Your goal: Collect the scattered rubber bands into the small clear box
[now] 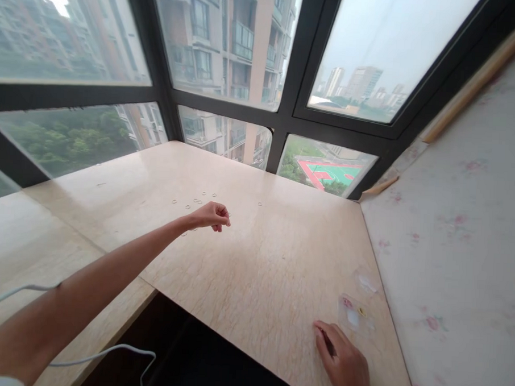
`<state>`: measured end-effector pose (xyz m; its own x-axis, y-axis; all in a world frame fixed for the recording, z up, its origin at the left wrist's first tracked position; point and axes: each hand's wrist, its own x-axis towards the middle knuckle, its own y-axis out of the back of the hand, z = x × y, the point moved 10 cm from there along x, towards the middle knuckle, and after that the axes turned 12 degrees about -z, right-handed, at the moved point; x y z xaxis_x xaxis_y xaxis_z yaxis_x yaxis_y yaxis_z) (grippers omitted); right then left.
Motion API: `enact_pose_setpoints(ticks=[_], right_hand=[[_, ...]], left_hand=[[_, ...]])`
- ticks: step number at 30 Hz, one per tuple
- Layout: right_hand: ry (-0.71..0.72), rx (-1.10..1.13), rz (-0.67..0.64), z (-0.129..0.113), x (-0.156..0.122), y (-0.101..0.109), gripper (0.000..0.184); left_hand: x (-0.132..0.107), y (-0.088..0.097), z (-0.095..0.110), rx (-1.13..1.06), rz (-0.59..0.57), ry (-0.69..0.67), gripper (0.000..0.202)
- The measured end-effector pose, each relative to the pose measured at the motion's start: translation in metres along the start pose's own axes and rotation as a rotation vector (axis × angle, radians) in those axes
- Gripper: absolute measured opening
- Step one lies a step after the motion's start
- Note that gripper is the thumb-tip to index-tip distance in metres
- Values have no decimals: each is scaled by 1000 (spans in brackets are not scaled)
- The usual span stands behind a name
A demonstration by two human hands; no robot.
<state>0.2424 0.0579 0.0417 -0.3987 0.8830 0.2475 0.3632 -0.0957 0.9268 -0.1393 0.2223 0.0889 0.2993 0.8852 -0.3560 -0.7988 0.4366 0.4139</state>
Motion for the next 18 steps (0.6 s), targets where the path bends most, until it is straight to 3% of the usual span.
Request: enact_pose_setpoints(ticks=[8, 12, 18], right_hand=[[-141, 128, -80, 9, 4, -5, 26], [-179, 178, -84, 12, 5, -4, 24], [-200, 167, -100, 14, 5, -4, 22]], left_hand=[[36, -114, 89, -2, -174, -236, 20], [48, -181, 119, 2, -309, -315, 24], [62, -263, 150, -45, -372, -457, 16]])
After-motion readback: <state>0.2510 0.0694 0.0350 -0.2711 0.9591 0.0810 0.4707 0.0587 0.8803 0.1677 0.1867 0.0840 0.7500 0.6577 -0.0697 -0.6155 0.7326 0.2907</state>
